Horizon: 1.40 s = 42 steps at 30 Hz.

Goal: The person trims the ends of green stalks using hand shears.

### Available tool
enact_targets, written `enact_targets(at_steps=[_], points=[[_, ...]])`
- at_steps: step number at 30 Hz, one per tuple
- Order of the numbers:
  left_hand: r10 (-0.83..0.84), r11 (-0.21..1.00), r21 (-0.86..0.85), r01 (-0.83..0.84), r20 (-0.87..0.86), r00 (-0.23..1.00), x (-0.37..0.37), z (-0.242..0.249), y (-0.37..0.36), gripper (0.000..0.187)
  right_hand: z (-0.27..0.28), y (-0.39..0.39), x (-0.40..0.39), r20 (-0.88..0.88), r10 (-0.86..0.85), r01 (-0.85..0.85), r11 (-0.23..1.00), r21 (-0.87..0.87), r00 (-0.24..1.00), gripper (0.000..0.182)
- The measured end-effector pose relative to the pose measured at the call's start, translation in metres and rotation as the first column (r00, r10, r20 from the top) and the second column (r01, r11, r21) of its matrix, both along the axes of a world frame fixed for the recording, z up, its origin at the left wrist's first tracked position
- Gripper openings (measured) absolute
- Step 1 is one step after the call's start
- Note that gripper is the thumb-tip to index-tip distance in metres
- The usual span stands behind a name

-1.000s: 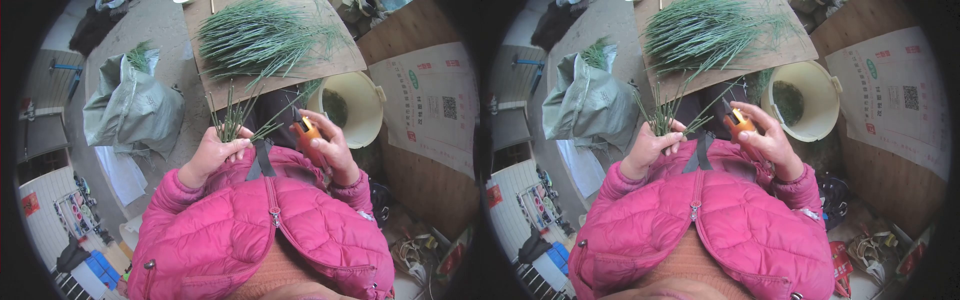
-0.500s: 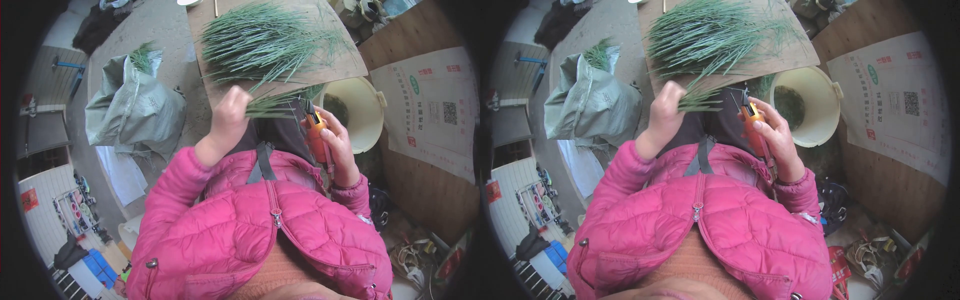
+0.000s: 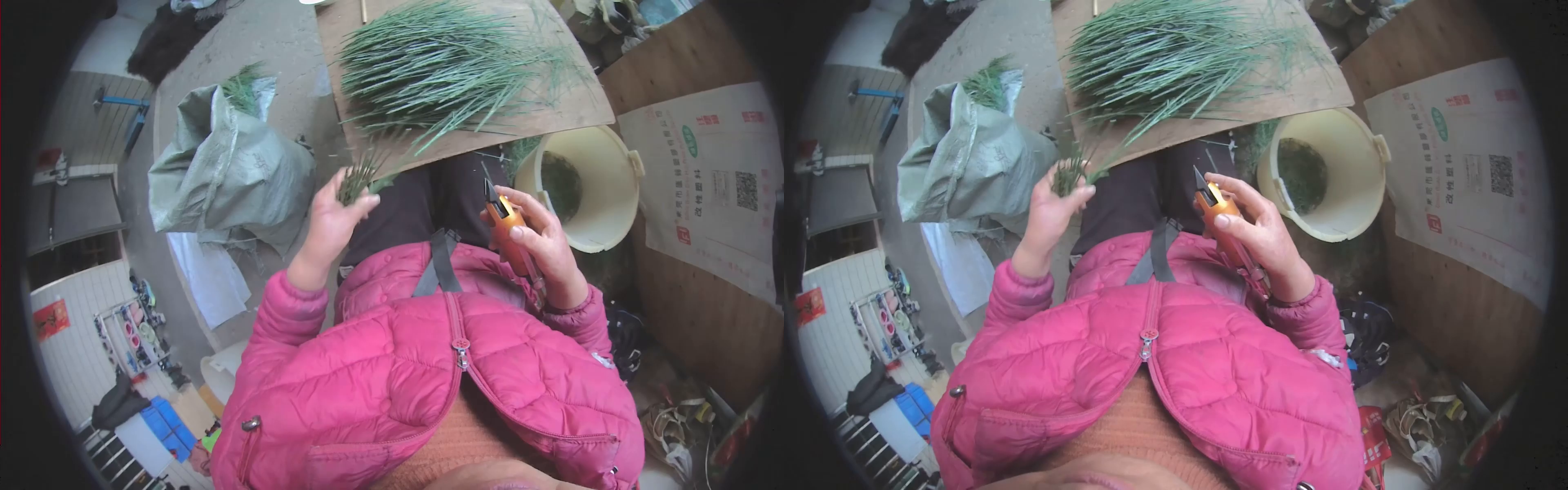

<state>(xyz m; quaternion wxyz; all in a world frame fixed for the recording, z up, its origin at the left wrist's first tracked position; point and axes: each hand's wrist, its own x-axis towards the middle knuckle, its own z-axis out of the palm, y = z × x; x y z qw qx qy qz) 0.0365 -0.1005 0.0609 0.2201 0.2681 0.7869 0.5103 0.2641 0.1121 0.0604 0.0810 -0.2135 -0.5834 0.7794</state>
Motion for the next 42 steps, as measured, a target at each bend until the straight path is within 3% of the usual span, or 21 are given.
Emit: enact_targets(at_steps=[2,6,21,24,29,39,42], points=[[-0.015,1.000,0.023,0.009,0.295,0.956,0.014,0.015,-0.017,0.018,0.003,0.000,-0.003,0.006,0.088,-0.088,0.993,0.080,0.996,0.064],[-0.035,0.997,0.079,-0.011,0.550,0.834,0.034,0.023,-0.023,0.018,0.014,-0.007,-0.009,0.010,0.171,-0.172,0.983,0.071,0.985,0.065],[-0.081,0.997,0.048,0.065,0.552,0.830,0.042,0.029,-0.008,0.017,0.011,-0.012,-0.019,0.069,0.246,-0.254,0.955,0.151,0.967,0.061],[-0.051,0.998,0.057,0.020,0.613,0.789,0.041,0.024,-0.009,0.019,0.009,-0.011,-0.019,0.084,0.253,-0.264,0.949,0.173,0.964,0.058],[-0.079,0.991,0.130,-0.037,0.784,0.616,0.035,0.016,-0.011,0.020,0.007,-0.012,-0.020,0.070,0.264,-0.272,0.951,0.147,0.962,0.062],[-0.077,0.991,0.126,-0.054,0.835,0.544,0.033,0.015,-0.011,0.019,0.010,-0.015,-0.026,0.117,0.317,-0.331,0.935,0.125,0.941,0.063],[-0.072,0.993,0.113,-0.039,0.827,0.558,0.031,0.012,-0.013,0.019,0.004,-0.016,-0.026,0.119,0.303,-0.317,0.940,0.126,0.946,0.056]])
